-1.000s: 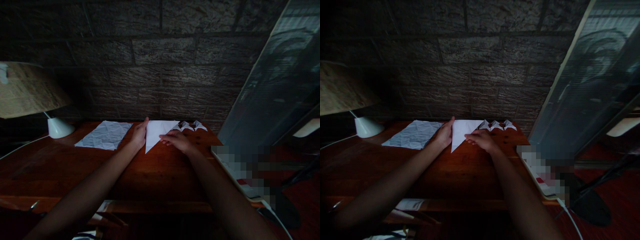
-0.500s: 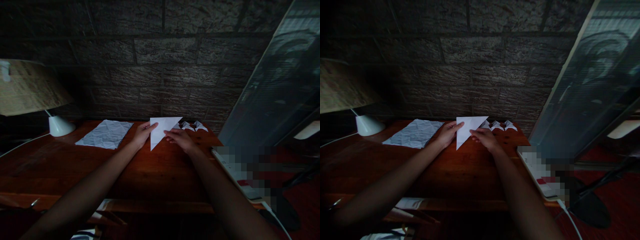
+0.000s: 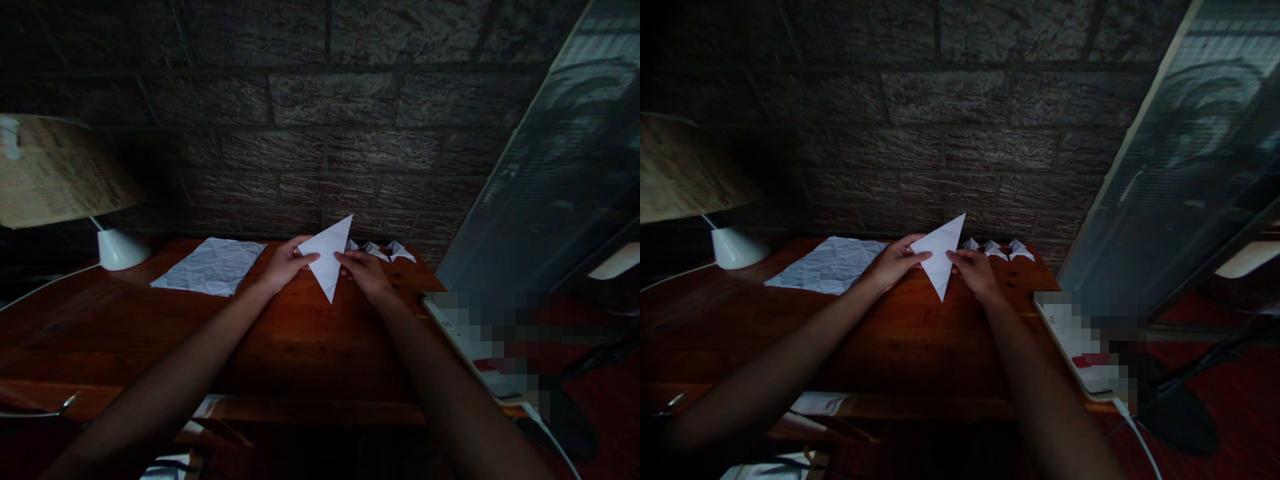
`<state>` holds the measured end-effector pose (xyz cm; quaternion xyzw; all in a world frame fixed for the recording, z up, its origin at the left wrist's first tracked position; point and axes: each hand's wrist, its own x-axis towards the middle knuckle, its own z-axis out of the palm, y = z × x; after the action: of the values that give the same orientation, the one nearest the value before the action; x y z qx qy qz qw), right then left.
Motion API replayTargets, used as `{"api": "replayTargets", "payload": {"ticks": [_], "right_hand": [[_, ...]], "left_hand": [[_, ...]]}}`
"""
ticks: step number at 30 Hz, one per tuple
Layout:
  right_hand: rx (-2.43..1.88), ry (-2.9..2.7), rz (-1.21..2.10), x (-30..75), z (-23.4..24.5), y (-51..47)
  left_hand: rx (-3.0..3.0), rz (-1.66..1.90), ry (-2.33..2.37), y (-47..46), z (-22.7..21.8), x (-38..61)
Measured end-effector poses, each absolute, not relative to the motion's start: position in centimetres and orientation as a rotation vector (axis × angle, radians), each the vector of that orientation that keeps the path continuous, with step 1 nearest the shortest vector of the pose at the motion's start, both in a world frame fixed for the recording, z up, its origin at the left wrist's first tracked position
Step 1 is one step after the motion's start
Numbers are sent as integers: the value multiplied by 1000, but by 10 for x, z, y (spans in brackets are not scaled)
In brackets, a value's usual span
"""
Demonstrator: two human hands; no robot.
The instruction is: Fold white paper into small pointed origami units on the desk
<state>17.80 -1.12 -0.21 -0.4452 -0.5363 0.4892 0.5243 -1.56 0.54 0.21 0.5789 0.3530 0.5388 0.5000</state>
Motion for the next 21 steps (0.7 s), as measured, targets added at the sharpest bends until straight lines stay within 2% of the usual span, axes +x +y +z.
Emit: {"api": "replayTargets", "payload": {"ticks": [12,21], "right_hand": [[-1097,-1189,995,176,1,-10],[-1089,-1149,1064,177,3,-11]], "left_hand": [[1484,1330,807,1,-1,-8],[1450,1330,834,8,-6,-13]]}}
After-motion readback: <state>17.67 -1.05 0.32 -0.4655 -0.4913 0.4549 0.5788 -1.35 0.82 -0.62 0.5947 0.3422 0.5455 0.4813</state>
